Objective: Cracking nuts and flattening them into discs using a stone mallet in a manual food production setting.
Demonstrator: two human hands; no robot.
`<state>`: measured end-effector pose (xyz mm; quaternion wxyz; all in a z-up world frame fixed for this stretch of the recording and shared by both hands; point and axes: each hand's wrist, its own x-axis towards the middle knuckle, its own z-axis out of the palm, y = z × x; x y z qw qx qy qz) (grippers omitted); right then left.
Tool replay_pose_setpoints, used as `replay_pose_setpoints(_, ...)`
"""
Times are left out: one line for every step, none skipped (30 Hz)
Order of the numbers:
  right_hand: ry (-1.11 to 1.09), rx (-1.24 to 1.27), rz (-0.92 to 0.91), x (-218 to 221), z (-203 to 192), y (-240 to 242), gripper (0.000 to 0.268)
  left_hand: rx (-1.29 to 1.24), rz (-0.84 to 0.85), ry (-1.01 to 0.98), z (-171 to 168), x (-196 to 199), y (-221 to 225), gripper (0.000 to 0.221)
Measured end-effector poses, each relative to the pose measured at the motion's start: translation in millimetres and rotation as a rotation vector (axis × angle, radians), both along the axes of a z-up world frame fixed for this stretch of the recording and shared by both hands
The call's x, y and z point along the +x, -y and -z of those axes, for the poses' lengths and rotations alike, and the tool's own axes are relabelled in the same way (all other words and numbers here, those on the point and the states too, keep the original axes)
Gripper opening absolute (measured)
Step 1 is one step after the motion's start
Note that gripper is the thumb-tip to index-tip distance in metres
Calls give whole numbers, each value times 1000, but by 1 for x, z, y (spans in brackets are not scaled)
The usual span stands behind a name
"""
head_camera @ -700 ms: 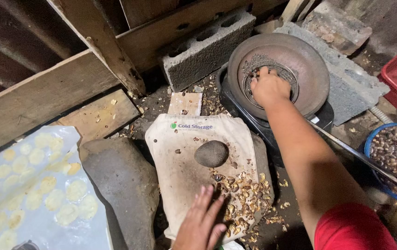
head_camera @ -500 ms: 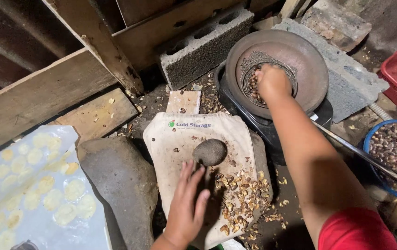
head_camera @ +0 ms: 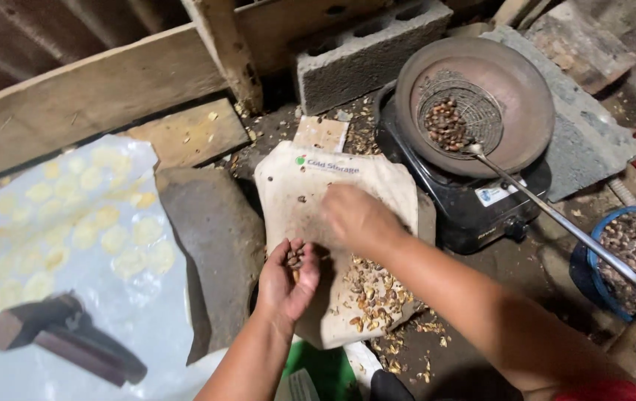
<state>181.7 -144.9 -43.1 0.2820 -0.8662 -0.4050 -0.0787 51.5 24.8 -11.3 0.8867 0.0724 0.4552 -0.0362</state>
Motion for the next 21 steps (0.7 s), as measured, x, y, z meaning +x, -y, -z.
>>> replay_pose_setpoints(-2,-1,-13,-21,-18,-1,27,-1,-13,-2,-5,-4,-5,23)
replay_pose_setpoints(33,-41,-162,-44,-36,1,27,194,138,-15,-10,-10,-8,25)
replay_pose_setpoints(67,-81,-312,-66,-53,4,28,388,289,-28,-14,-15,-11,28)
replay_pose_setpoints(69,-83,-319,-70,-72,6,28,387,282,-27,-5,-12,-11,28)
replay_pose_setpoints(-341,-162,9,-74,-91,8,24,568,437,-58,4,-8,-11,27)
replay_pose_setpoints(-747,-241,345,-78,-110,10,37,747,593,-90,13,-4,-11,29)
replay_pose_setpoints(-744,-245,340,-58,-89,20,37,745,587,-91,17,-1,-5,29)
replay_pose_setpoints(-235,-245,224,-45,-67,32,26,1285,692,142,22,-6,4,24)
replay_pose_setpoints(270,-229,92,-32,-45,45,44,1819,772,403,26,-10,13,20)
replay_pose_setpoints(267,-230,89,-24,-48,40,44,1816,774,398,27,-13,13,20)
replay_pose_setpoints(56,-299,-7,-15,-53,36,53,2068,861,534,26,-15,13,18)
replay_pose_setpoints(-149,-367,-100,-4,-58,32,66,2319,938,686,26,-13,14,21)
replay_pose_setpoints(-147,-370,-99,2,-60,34,66,2318,934,688,26,-8,14,21)
replay_pose_setpoints(-260,-297,-28,1,-58,36,64,2322,912,702,27,-11,13,22)
replay_pose_setpoints(-373,-223,44,-1,-56,37,62,2326,891,716,28,-14,12,23)
replay_pose_setpoints(-375,-229,44,-8,-62,39,62,2320,890,716,22,-18,11,23)
replay_pose_setpoints(-654,4,257,-16,-69,42,56,2278,917,733,16,-22,9,24)
replay_pose_setpoints(-914,246,467,-20,-77,43,51,2243,929,748,10,-23,6,26)
replay_pose_setpoints(-905,241,463,-26,-95,50,51,2245,916,748,12,-19,7,26)
replay_pose_setpoints(-939,78,443,-38,-111,55,55,2234,910,739,14,-22,6,24)
replay_pose_setpoints(-969,-85,421,-51,-127,60,60,2224,904,729,17,-25,5,23)
